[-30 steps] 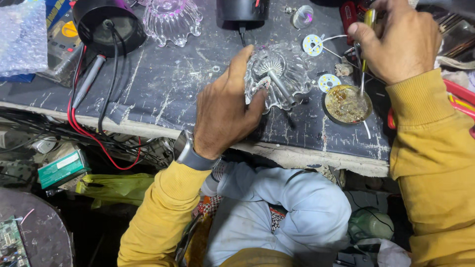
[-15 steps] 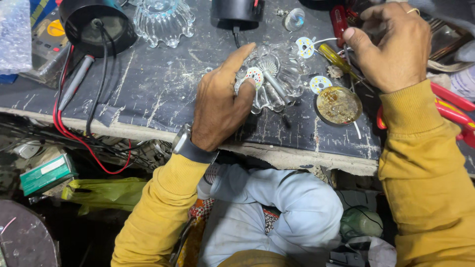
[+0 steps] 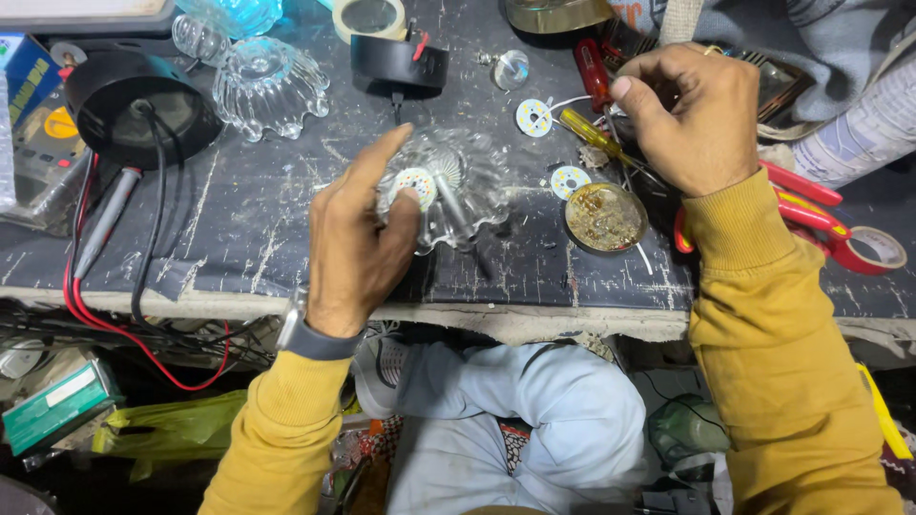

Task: The person assembles a decorative glass lamp on a cluttered workbench. They insert a yellow LED bulb into a ribbed glass shade, tighten a metal fitting with a screwdriver, press the shade halves together, grip a fitting with pliers, and finally attach the glass shade to the black lamp base.

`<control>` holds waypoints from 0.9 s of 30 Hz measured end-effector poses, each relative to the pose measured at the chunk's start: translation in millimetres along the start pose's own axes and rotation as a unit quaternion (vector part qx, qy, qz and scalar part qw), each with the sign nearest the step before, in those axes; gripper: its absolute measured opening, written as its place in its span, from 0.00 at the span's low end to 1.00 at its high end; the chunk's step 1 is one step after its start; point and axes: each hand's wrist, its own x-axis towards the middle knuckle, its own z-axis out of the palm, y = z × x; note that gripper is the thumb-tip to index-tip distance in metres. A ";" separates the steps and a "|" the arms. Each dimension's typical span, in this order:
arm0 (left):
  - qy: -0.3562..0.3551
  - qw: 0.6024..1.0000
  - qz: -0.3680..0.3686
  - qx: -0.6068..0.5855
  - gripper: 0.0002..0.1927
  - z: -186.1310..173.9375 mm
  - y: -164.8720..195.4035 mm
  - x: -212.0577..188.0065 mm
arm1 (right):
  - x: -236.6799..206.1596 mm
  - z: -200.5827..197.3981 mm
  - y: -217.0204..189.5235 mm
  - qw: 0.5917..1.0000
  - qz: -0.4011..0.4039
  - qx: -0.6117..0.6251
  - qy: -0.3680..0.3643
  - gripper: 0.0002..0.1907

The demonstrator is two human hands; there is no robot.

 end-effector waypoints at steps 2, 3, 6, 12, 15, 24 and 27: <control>0.019 0.999 0.040 -0.001 0.25 -12.1 -5.0 -2.3 | 1.4 -2.1 -0.3 1.000 0.023 0.012 0.014 0.06; 0.029 0.998 0.058 0.001 0.25 -17.0 -7.3 -3.8 | 1.6 -2.5 -1.4 1.000 0.018 0.002 0.023 0.06; 0.061 0.995 0.082 -0.008 0.25 -24.7 -13.0 -9.8 | -0.9 -2.2 -3.9 0.998 -0.020 -0.017 0.056 0.06; 0.055 0.992 0.102 -0.056 0.26 -3.4 -14.1 -18.8 | 9.9 -0.2 17.3 0.971 0.129 0.155 0.129 0.14; 0.002 0.992 0.096 -0.086 0.30 8.4 -10.3 -20.0 | 42.9 14.8 6.8 0.977 0.139 0.156 0.048 0.18; -0.060 0.995 0.033 -0.073 0.31 6.6 -15.1 -10.7 | 169.6 114.8 -203.4 0.896 -0.051 -0.180 -0.404 0.47; -0.026 0.994 0.069 -0.084 0.27 5.5 -17.6 -11.8 | 190.0 179.9 -213.6 0.852 -0.025 -0.189 -0.487 0.60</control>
